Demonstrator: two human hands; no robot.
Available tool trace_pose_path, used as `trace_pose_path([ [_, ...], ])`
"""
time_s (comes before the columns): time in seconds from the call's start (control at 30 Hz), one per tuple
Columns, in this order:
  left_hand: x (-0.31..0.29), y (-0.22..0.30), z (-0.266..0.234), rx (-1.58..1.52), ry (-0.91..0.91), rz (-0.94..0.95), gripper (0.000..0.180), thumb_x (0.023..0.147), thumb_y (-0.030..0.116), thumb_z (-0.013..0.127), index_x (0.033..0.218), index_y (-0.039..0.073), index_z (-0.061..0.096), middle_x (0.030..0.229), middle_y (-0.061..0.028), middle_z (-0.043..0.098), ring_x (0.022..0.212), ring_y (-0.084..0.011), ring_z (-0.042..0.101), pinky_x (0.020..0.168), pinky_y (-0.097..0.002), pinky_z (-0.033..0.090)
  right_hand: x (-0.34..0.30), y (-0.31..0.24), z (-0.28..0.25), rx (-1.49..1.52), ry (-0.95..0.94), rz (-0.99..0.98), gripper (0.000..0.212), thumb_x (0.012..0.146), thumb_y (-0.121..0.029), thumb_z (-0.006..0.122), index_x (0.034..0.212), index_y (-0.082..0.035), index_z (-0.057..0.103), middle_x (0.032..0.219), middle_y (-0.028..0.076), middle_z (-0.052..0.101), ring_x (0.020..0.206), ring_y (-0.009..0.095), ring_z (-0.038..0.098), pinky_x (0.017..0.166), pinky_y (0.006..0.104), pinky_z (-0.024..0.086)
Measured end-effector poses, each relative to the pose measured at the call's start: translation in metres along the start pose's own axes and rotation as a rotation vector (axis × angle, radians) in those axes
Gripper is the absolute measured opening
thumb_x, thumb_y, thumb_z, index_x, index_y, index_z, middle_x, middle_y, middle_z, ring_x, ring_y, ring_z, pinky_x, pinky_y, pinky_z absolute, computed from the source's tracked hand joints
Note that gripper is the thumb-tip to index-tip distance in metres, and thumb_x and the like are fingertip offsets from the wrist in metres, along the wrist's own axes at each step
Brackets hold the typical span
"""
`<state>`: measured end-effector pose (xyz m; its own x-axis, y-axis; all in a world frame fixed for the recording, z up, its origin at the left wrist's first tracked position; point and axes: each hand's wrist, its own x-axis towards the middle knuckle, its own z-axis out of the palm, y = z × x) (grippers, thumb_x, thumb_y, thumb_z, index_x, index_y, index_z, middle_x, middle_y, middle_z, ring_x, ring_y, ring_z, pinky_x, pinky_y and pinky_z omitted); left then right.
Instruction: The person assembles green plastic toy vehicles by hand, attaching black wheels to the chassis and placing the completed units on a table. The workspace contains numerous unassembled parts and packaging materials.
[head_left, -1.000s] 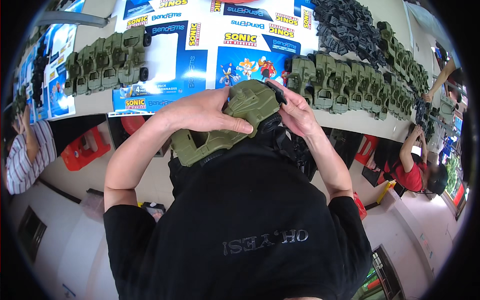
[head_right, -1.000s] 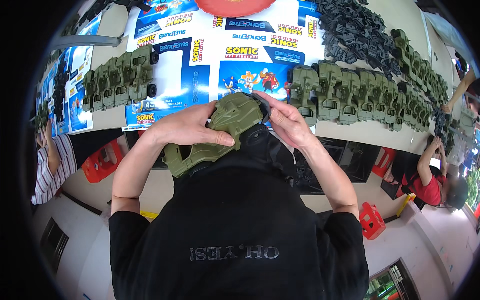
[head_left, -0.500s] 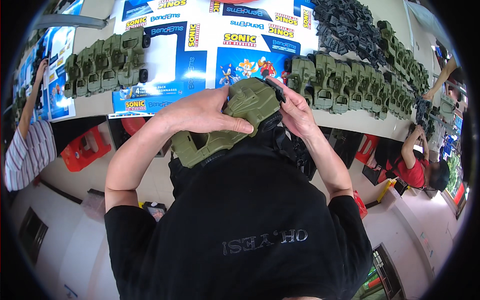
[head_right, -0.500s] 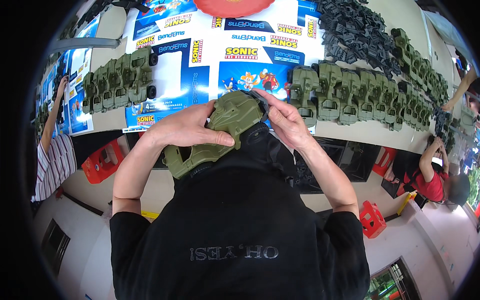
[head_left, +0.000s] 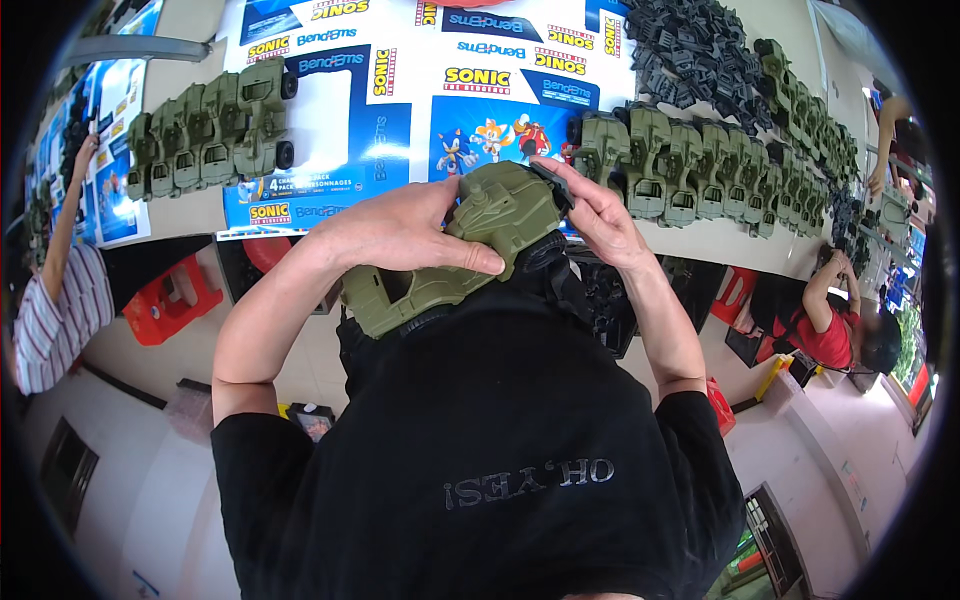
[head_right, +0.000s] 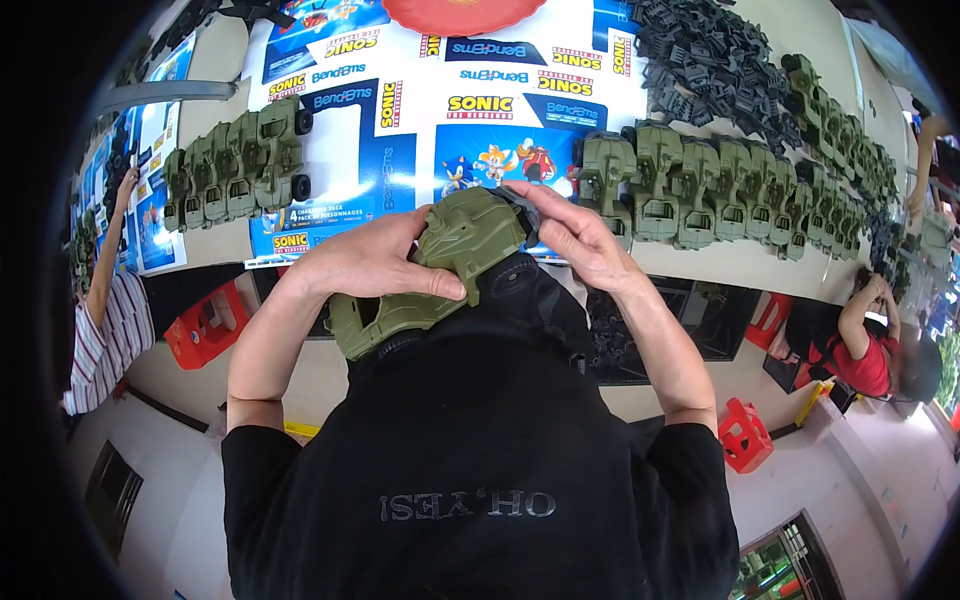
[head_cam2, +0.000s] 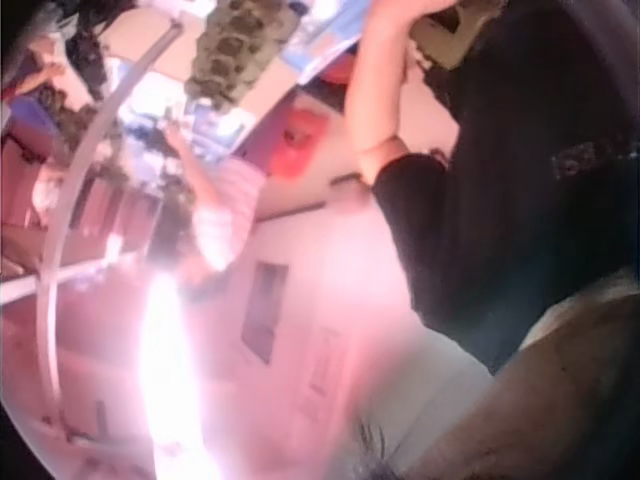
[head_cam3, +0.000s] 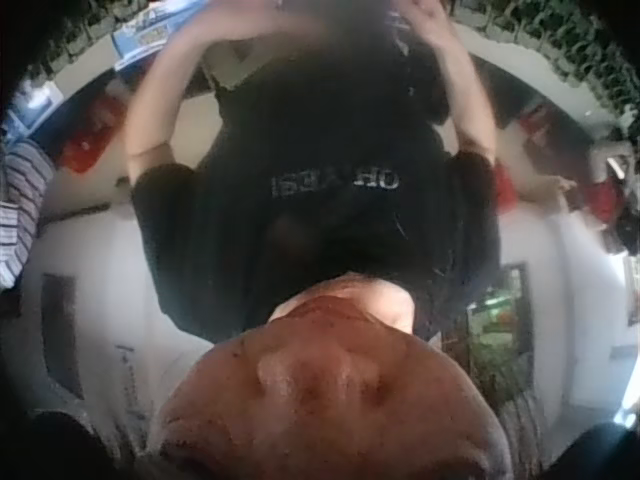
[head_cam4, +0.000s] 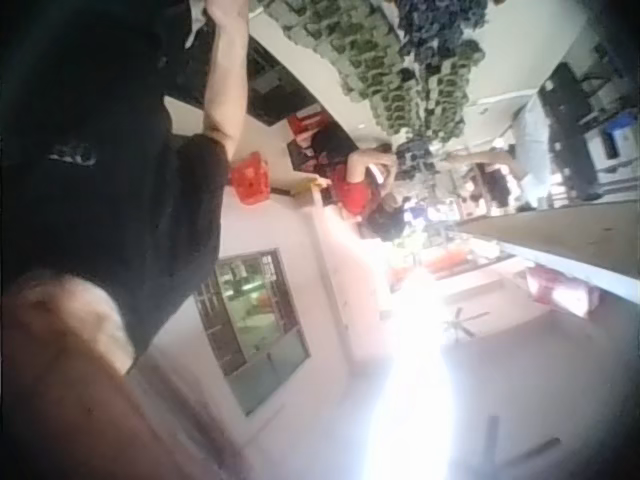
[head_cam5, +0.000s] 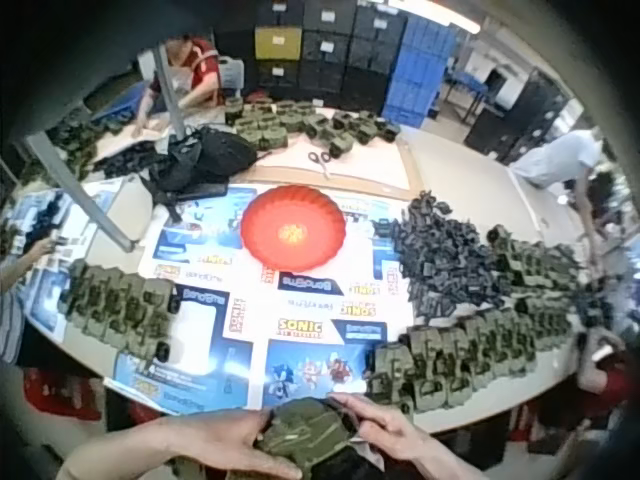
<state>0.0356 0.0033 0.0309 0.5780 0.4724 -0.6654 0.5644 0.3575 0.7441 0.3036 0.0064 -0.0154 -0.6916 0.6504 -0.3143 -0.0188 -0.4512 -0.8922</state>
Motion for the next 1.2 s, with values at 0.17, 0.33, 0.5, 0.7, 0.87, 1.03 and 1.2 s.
trace_pose_path([
  [0.17, 0.003, -0.004, 0.002, 0.014, 0.016, -0.014, 0.09, 0.067, 0.059, 0.072, 0.122, -0.006, 0.045, 0.103, -0.021, 0.063, 0.097, -0.0306, 0.062, 0.085, -0.0351, 0.047, 0.004, 0.007, -0.001, -0.074, 0.091, -0.132, 0.057, 0.091, -0.023, 0.059, 0.138, 0.0, 0.037, 0.129, 0.008, 0.049, 0.109, 0.011, 0.047, 0.091, 0.0247, 0.038],
  [0.33, 0.003, -0.006, 0.004, -0.036, 0.053, 0.06, 0.091, 0.067, 0.06, 0.072, 0.121, -0.008, 0.045, 0.102, -0.0223, 0.062, 0.097, -0.0311, 0.062, 0.085, -0.035, 0.047, 0.005, 0.005, 0.0, 0.108, 0.079, -0.13, 0.059, 0.087, -0.017, 0.063, 0.137, 0.001, 0.037, 0.131, 0.008, 0.048, 0.114, 0.014, 0.047, 0.096, 0.0277, 0.037],
  [0.5, 0.002, -0.005, 0.004, 0.006, 0.055, 0.032, 0.091, 0.067, 0.06, 0.072, 0.122, -0.007, 0.044, 0.103, -0.0225, 0.062, 0.098, -0.0315, 0.061, 0.085, -0.0356, 0.047, 0.006, 0.005, 0.006, 0.136, 0.06, -0.135, 0.059, 0.086, -0.013, 0.063, 0.137, 0.002, 0.037, 0.132, 0.009, 0.048, 0.117, 0.015, 0.047, 0.1, 0.0297, 0.037],
  [0.7, 0.0, -0.005, 0.006, -0.008, 0.047, 0.018, 0.092, 0.066, 0.061, 0.072, 0.123, -0.006, 0.045, 0.104, -0.0219, 0.062, 0.098, -0.0313, 0.061, 0.085, -0.0358, 0.047, 0.004, 0.007, 0.002, 0.191, 0.04, -0.083, 0.059, 0.084, -0.011, 0.066, 0.136, 0.001, 0.04, 0.132, 0.009, 0.049, 0.114, 0.014, 0.05, 0.098, 0.0281, 0.039],
  [0.87, 0.0, -0.004, 0.007, -0.036, 0.05, 0.036, 0.087, 0.067, 0.058, 0.073, 0.123, -0.003, 0.046, 0.105, -0.0202, 0.063, 0.099, -0.0301, 0.061, 0.086, -0.0356, 0.047, 0.004, 0.01, -0.001, 0.199, 0.036, -0.078, 0.059, 0.083, -0.01, 0.067, 0.135, 0.0, 0.041, 0.129, 0.007, 0.051, 0.11, 0.012, 0.051, 0.093, 0.0266, 0.042],
  [1.03, -0.003, -0.001, 0.006, -0.042, 0.07, 0.066, 0.081, 0.069, 0.056, 0.073, 0.121, -0.001, 0.049, 0.105, -0.0182, 0.063, 0.099, -0.0289, 0.061, 0.086, -0.0347, 0.046, 0.005, 0.012, -0.001, 0.176, 0.064, -0.083, 0.06, 0.082, -0.012, 0.069, 0.135, -0.001, 0.042, 0.127, 0.005, 0.053, 0.102, 0.009, 0.052, 0.086, 0.0239, 0.043],
  [1.2, -0.006, 0.005, 0.003, -0.032, 0.054, 0.024, 0.08, 0.069, 0.056, 0.073, 0.12, -0.001, 0.05, 0.104, -0.0178, 0.063, 0.098, -0.0279, 0.061, 0.086, -0.0345, 0.046, 0.005, 0.013, -0.003, 0.185, 0.077, -0.062, 0.061, 0.081, -0.013, 0.07, 0.134, -0.001, 0.043, 0.124, 0.004, 0.055, 0.096, 0.007, 0.052, 0.082, 0.0222, 0.043],
])
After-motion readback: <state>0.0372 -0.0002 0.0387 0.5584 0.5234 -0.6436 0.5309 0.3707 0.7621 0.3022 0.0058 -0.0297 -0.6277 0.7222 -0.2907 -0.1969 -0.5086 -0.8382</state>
